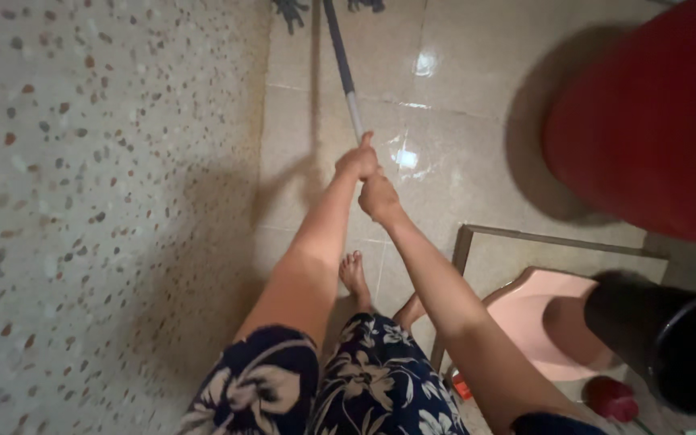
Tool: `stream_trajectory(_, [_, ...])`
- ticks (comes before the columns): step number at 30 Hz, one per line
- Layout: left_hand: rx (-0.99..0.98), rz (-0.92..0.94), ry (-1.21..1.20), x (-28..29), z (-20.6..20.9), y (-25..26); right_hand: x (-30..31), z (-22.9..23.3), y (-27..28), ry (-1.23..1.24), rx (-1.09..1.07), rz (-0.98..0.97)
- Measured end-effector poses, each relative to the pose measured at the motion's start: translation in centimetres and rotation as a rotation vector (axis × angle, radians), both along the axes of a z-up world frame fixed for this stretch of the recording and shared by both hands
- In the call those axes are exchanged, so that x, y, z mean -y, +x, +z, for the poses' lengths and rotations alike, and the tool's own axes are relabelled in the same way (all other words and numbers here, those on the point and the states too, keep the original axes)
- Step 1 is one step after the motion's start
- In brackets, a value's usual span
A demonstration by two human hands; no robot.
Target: The person mops a tiled floor using a blue mop, moving it back and forth to clean the surface. The task is performed in a small room containing a red bucket, a black bucket, and a pink basin.
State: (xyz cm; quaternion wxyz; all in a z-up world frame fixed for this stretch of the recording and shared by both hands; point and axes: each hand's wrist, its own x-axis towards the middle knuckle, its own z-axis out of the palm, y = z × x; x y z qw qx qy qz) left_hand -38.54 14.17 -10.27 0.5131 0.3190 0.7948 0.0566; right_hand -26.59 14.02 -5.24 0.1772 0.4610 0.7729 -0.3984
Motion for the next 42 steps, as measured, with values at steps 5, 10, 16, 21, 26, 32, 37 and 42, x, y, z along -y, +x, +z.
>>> stream_trajectory(5, [0.016,0.205,0.016,0.7,-0.3,2.5,0.3,-0.2,1.5,0.013,0.002,-0.004])
stream_trajectory(10, [-0.037,0.161,0.002,3.9,-0.3,1.2,2.9,3.6,0.4,-0.198,-0.066,-0.129])
stream_trajectory(16, [0.006,0.188,0.123,12.5,-1.2,2.8,9.9,3.8,2.7,-0.168,-0.186,-0.132])
stream_trajectory(21, [0.158,0.176,0.157,16.2,-1.2,11.6,13.7,2.0,12.7,-0.076,-0.150,0.189])
stream_trajectory(26, [-0.108,-0.196,-0.086,18.0,2.9,26.1,15.7,5.9,27.1,0.169,0.043,0.360])
stream_trajectory(32, [0.293,0.054,0.056,21.2,9.5,39.8,16.6,17.5,39.8,-0.142,0.310,0.179])
stream_trajectory(37, [0.368,0.157,0.070,24.1,14.3,43.8,17.9,23.2,44.9,-0.332,0.351,0.047])
stream_trajectory(42, [0.229,0.248,0.089,25.3,15.4,43.8,20.4,21.5,45.5,-0.262,0.039,-0.047])
